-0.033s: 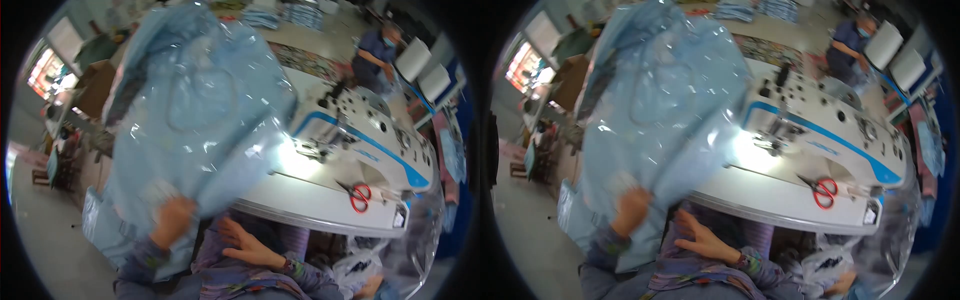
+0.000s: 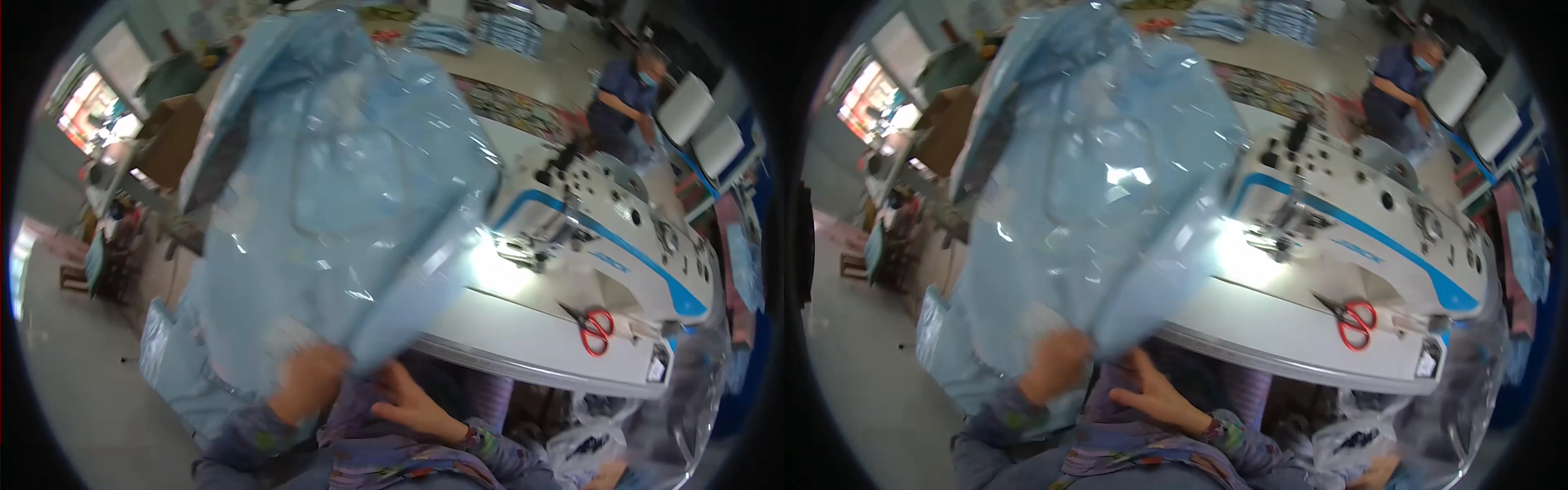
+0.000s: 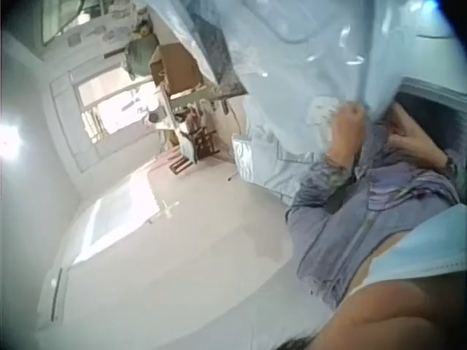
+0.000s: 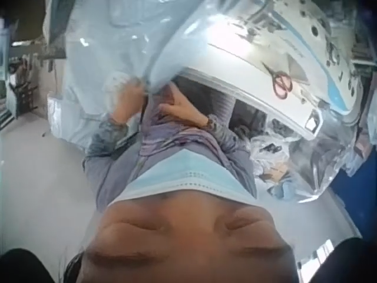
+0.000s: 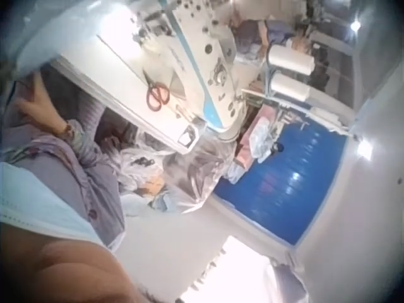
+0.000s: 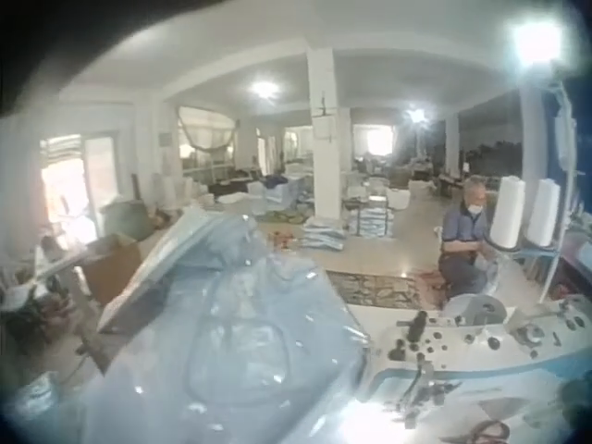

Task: Sewing plastic windows and handles onto fabric storage bags using an industrial sewing machine.

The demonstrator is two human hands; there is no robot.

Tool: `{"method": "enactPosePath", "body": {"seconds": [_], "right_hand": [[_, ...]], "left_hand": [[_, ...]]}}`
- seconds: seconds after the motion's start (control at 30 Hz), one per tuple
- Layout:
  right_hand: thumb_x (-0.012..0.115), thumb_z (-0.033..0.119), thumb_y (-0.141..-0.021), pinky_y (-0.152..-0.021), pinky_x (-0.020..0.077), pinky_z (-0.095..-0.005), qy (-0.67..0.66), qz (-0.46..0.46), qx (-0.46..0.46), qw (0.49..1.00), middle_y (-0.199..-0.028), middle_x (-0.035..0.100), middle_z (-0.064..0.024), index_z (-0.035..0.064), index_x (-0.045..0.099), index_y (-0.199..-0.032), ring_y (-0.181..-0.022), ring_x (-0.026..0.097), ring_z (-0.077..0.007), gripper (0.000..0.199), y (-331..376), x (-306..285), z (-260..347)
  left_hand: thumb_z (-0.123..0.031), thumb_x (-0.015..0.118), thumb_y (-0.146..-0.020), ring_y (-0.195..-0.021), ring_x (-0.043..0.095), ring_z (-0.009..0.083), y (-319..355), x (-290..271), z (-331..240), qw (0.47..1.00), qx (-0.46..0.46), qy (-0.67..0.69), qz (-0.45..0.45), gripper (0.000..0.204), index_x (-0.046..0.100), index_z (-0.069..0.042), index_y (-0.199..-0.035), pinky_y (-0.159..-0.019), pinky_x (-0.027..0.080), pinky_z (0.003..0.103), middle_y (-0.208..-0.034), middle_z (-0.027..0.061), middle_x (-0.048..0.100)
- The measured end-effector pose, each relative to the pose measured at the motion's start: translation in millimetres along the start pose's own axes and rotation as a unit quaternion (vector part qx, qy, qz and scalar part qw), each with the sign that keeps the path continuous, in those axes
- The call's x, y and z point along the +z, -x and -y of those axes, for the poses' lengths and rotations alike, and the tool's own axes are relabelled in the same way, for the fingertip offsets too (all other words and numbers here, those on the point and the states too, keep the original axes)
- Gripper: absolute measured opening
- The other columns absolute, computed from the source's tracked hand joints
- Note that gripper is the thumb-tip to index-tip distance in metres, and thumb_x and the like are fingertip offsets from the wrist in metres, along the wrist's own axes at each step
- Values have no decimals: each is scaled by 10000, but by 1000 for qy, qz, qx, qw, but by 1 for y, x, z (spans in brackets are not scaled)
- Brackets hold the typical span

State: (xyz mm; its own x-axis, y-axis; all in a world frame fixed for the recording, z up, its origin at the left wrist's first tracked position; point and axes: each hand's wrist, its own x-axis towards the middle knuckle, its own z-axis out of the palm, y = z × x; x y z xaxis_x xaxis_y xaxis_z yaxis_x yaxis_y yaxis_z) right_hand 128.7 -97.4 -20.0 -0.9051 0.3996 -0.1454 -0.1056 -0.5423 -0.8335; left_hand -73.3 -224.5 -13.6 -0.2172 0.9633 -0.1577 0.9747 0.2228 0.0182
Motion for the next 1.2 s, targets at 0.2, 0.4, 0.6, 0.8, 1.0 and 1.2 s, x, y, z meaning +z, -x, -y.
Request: {"method": "enactPosePath", "body": {"seconds": [0.2,0.4,0.6,0.8,1.0,1.2], "right_hand": [[695,39,-877,-911,527,-356,-10,-196,115,974,-1172,703,-105,-41,617,-1254,-1035,678,-226,394,54,-33,14],[735,15,-834,-902,515,-323,99,-276,22,956,-1173,678,-91,-46,574,-1319,-1058,643,-186,515,116,-86,40],[719,72,-922,-993,468,-323,9,-183,78,980,-1265,637,-68,-9,502,-1432,-1160,586,-167,561,88,-66,29],[666,233,-998,-1024,453,-342,-20,-102,149,983,-1314,624,-99,-18,544,-1393,-1211,560,-184,484,26,-28,-31],[671,281,-994,-979,486,-352,77,-59,122,988,-1257,657,-146,-19,513,-1416,-1125,611,-208,542,43,-37,-38],[643,62,-986,-892,490,-280,31,-308,-165,936,-1120,652,-111,39,243,-1566,-1062,600,-128,705,40,-30,-1]], "left_hand": [[-362,744,-878,-1107,654,335,-11,-82,7,943,97,277,-155,459,636,-115,-1250,-935,513,441,-1252,129,664],[-327,700,-932,-1018,630,397,-19,-89,224,798,-405,-29,-446,483,630,-22,-1301,-909,496,459,-1161,207,667],[-224,577,-1009,-1037,663,397,135,-58,298,740,-428,-50,-517,345,671,22,-1232,-931,505,448,-1172,258,685],[-177,608,-936,-1139,647,338,116,-226,306,636,-391,-196,-635,362,680,-48,-1267,-974,520,448,-1262,208,661],[-395,673,-932,-1243,575,358,-169,-451,421,839,4,-271,-472,571,588,-64,-1390,-1069,451,464,-1355,205,588],[-76,623,-862,-1075,622,367,-298,-224,40,871,389,120,-275,220,673,-20,-1068,-954,489,439,-1130,158,657]]}}
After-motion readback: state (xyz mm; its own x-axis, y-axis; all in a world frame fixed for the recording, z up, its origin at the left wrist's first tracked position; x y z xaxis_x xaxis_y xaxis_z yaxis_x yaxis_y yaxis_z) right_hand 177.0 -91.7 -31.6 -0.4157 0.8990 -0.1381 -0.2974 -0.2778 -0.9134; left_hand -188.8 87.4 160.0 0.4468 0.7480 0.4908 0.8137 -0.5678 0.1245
